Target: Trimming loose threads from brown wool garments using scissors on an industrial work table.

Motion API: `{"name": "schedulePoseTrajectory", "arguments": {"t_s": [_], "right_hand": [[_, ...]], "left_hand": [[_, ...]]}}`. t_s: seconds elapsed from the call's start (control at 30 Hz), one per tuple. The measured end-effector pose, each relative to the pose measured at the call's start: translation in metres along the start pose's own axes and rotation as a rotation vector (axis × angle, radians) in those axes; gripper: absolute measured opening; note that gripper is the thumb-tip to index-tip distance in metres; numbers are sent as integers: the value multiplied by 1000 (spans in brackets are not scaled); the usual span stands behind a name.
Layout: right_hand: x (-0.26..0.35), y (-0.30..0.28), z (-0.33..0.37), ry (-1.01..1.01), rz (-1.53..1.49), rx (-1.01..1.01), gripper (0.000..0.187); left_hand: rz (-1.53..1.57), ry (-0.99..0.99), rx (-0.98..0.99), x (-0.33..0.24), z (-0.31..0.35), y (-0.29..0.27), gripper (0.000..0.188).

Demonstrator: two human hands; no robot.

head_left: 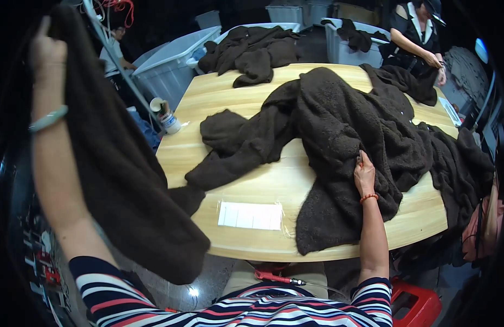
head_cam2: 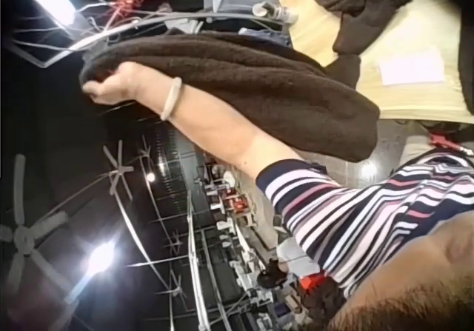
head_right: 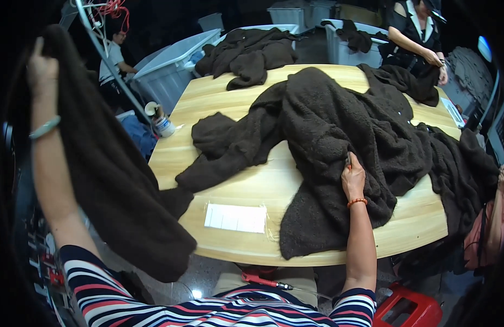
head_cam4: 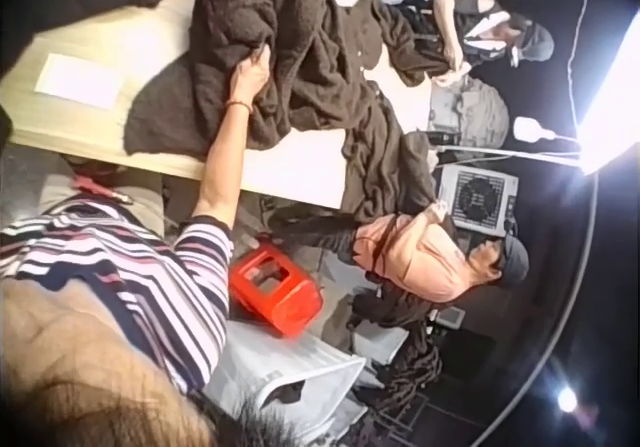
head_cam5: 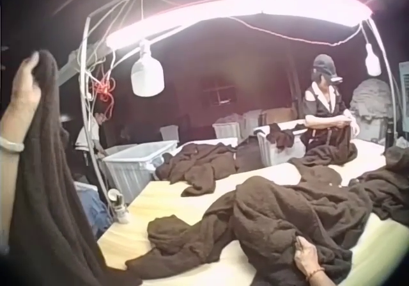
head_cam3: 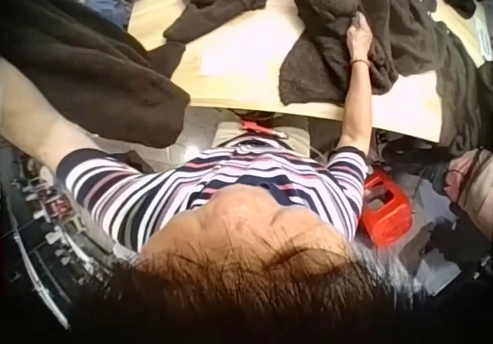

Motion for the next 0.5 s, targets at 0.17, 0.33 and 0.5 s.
{"name": "schedulePoseTrajectory", "arguments": {"t_s": [0.17,0.33,0.5], "right_hand": [[11,9,-5,-155,-13,-97,32],[20,-10,-2,47,-91,40,32],[39,-4,-4,86,-554,-75,16]], "left_hand": [[-232,-281,250,262,73,-19,29],[-267,-929,675,351,398,108,61],[-80,-1531,992,254,589,172,92]]}}
Point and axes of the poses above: each hand's wrist, its own z-axis away from the middle knuckle, its own y-axis out of the palm, x = y × z, the point moved 9 cm from there along -z, towards the middle knuckle, and after that the axes turned 9 degrees about -y, right-handed, at the moved point
